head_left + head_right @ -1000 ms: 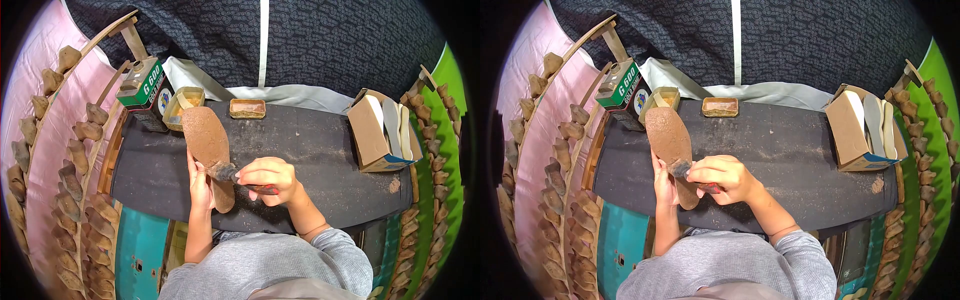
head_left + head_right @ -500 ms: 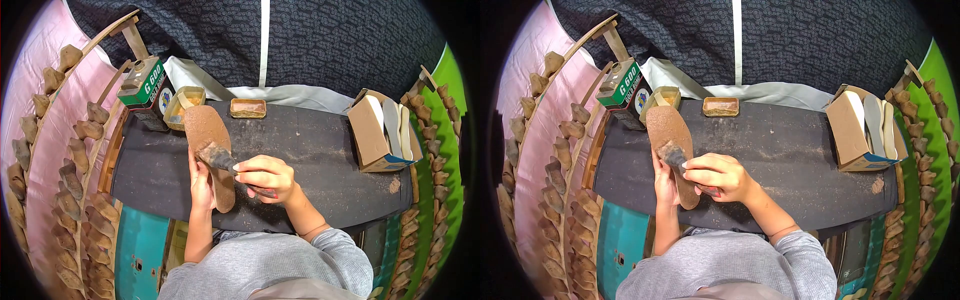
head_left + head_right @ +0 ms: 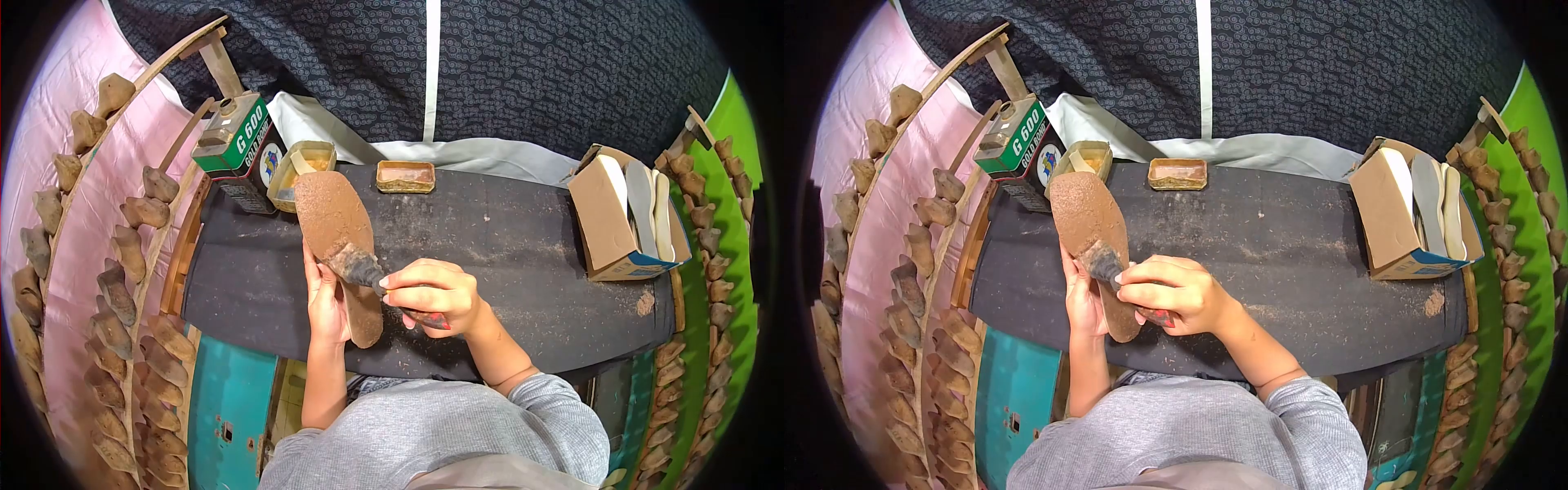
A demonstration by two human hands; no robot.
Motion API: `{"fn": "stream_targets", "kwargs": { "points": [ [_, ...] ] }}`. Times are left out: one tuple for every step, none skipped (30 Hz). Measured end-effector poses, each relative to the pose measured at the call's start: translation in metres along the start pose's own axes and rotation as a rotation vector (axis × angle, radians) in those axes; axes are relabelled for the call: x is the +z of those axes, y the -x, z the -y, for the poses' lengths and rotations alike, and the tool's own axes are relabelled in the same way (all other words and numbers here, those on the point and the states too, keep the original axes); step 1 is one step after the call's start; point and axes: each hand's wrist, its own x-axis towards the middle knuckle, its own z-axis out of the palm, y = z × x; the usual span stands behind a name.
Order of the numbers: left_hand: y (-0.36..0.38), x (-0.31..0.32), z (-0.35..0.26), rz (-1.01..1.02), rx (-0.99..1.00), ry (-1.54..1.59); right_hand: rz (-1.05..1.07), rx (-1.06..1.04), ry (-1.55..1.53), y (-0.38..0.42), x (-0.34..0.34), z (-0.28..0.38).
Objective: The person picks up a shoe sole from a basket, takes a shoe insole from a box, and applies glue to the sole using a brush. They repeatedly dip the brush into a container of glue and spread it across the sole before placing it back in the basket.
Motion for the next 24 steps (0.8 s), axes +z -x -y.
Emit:
{"fn": "stream_targets", "kwargs": {
  "points": [
    [0.0, 0.0, -0.002, 0.0, 0.0, -0.001, 0.041, 0.01, -0.021, 0.0, -0.002, 0.001],
    [0.0, -0.001, -0.004, 0.024, -0.004, -0.013, 0.083, 0.02, -0.041, 0.001, -0.004, 0.002],
    [0.0, -0.001, -0.005, 0.049, -0.01, -0.026, 0.118, 0.059, -0.069, 0.003, -0.006, 0.003],
    [0.0, 0.001, -0.005, 0.051, -0.011, -0.026, 0.117, 0.059, -0.068, 0.003, -0.007, 0.003],
    [0.0, 0.004, -0.006, 0.02, -0.005, -0.027, 0.095, 0.06, -0.078, 0.003, -0.008, 0.003],
    [0.0, 0.006, -0.005, -0.011, 0.001, -0.028, 0.074, 0.061, -0.088, 0.002, -0.009, 0.003],
    [0.001, 0.007, -0.005, -0.01, -0.001, -0.028, 0.073, 0.062, -0.087, 0.001, -0.009, 0.003],
    [0.001, 0.008, -0.004, -0.023, -0.001, 0.008, 0.029, 0.046, -0.052, -0.001, -0.008, 0.003],
    [0.001, 0.008, -0.003, -0.036, -0.002, 0.044, -0.015, 0.03, -0.016, -0.003, -0.007, 0.003],
    [0.0, 0.008, -0.002, -0.035, -0.004, 0.045, -0.016, 0.031, -0.014, -0.003, -0.006, 0.003],
    [-0.001, 0.006, -0.001, -0.045, 0.009, 0.036, 0.022, 0.016, 0.006, -0.004, -0.005, 0.003],
    [-0.003, 0.004, 0.0, -0.054, 0.024, 0.027, 0.06, 0.001, 0.026, -0.004, -0.005, 0.003],
    [-0.004, 0.001, -0.001, -0.053, 0.022, 0.027, 0.059, 0.001, 0.028, -0.003, -0.005, 0.003],
    [-0.005, -0.002, -0.003, 0.008, 0.001, 0.008, 0.089, 0.036, -0.012, -0.001, -0.007, 0.004],
    [-0.006, -0.004, -0.004, 0.069, -0.021, -0.01, 0.121, 0.069, -0.051, 0.001, -0.01, 0.004],
    [-0.006, -0.003, -0.004, 0.071, -0.021, -0.01, 0.152, 0.102, -0.09, 0.002, -0.011, 0.004],
    [-0.006, -0.002, -0.004, 0.051, -0.018, -0.016, 0.123, 0.103, -0.097, 0.002, -0.012, 0.003],
    [-0.006, -0.001, -0.004, 0.031, -0.015, -0.022, 0.123, 0.105, -0.097, 0.002, -0.012, 0.002],
    [-0.006, 0.001, -0.002, 0.03, -0.016, -0.022, 0.062, 0.095, -0.064, 0.002, -0.011, 0.002],
    [-0.006, 0.005, 0.0, -0.032, 0.009, 0.051, 0.001, 0.084, -0.031, 0.001, -0.009, 0.001],
    [-0.007, 0.007, 0.002, -0.094, 0.034, 0.124, -0.023, 0.043, 0.006, -0.001, -0.007, -0.001],
    [-0.01, 0.007, 0.003, -0.094, 0.033, 0.125, -0.023, 0.045, 0.007, 0.0, -0.006, -0.001],
    [-0.013, 0.005, 0.004, -0.12, 0.062, 0.091, 0.009, 0.046, 0.019, 0.002, -0.004, -0.001],
    [-0.015, 0.003, 0.004, -0.146, 0.092, 0.058, 0.042, 0.046, 0.029, 0.003, -0.003, -0.001]
  ]
}}
